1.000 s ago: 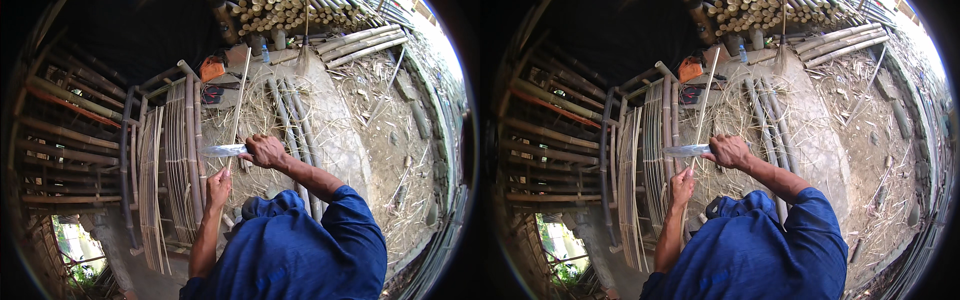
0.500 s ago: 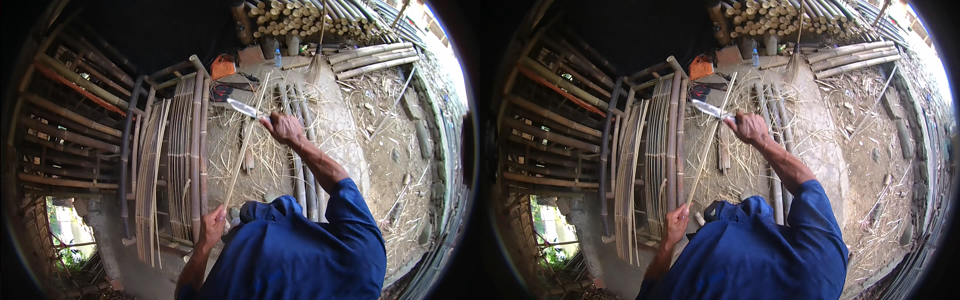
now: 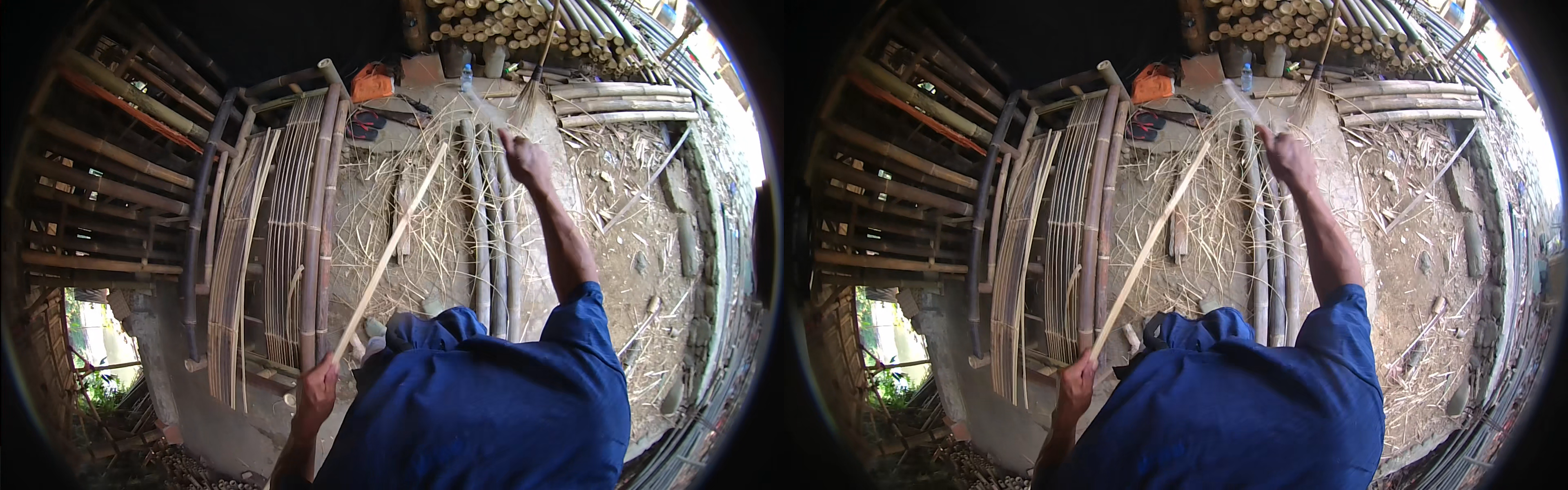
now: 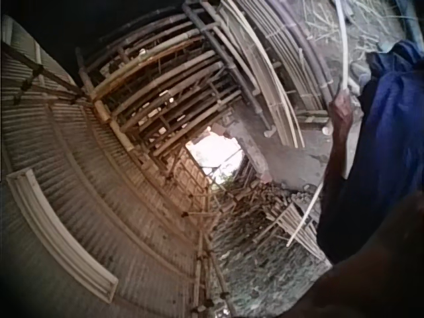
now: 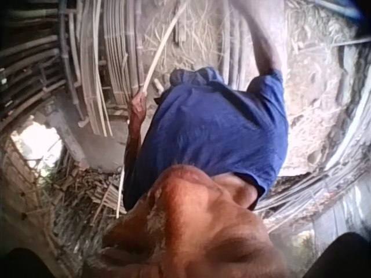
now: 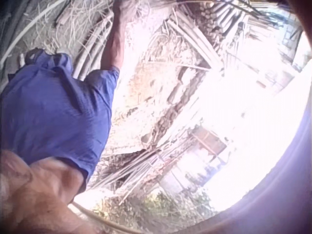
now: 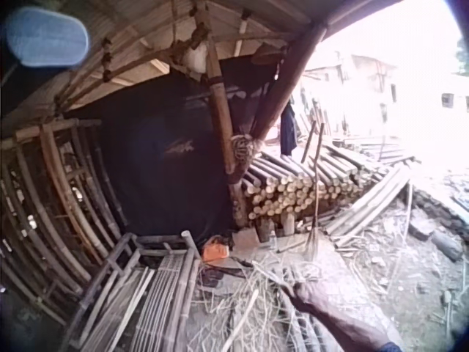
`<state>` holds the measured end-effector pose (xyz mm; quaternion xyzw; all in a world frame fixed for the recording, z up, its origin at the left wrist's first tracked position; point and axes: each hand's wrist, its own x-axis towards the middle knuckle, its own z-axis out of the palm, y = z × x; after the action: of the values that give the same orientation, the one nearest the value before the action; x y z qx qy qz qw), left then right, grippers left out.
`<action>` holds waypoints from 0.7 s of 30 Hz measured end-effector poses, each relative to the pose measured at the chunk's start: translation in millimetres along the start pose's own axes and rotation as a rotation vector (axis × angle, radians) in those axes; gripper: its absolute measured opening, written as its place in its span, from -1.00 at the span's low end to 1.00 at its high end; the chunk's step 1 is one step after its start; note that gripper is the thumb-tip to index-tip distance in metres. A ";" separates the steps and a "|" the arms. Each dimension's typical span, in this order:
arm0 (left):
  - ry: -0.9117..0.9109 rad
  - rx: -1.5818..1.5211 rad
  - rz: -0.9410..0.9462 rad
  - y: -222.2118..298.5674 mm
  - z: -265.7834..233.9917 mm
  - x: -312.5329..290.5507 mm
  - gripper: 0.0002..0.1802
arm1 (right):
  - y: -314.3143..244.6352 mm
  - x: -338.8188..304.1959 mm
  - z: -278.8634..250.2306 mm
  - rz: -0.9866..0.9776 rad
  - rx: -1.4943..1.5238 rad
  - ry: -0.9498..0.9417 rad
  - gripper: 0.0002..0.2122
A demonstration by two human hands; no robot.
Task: The person uses a knife to split long bamboo poles into thin strips. They hold the bamboo vertically and strike it with the knife to separate the layers, then place the finished strips onto a nearby rack.
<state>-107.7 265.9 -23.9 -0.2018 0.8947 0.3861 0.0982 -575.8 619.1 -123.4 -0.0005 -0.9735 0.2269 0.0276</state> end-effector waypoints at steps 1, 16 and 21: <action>0.010 0.068 0.044 7.7 2.8 17.2 -0.70 | -24.7 -24.9 5.9 -0.148 -0.137 -0.012 -0.24; -0.004 0.227 0.185 -8.9 4.4 20.8 -0.74 | -71.9 -116.8 60.1 -0.468 -0.129 -0.400 -0.28; 0.224 0.309 0.195 -27.9 -46.2 -18.7 -0.74 | 78.4 -8.2 58.9 0.358 0.046 -0.313 -0.14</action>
<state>-79.7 220.3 -4.3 -0.1384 0.9639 0.2271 -0.0099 -571.7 663.3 -211.2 -0.1373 -0.9449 0.2476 -0.1642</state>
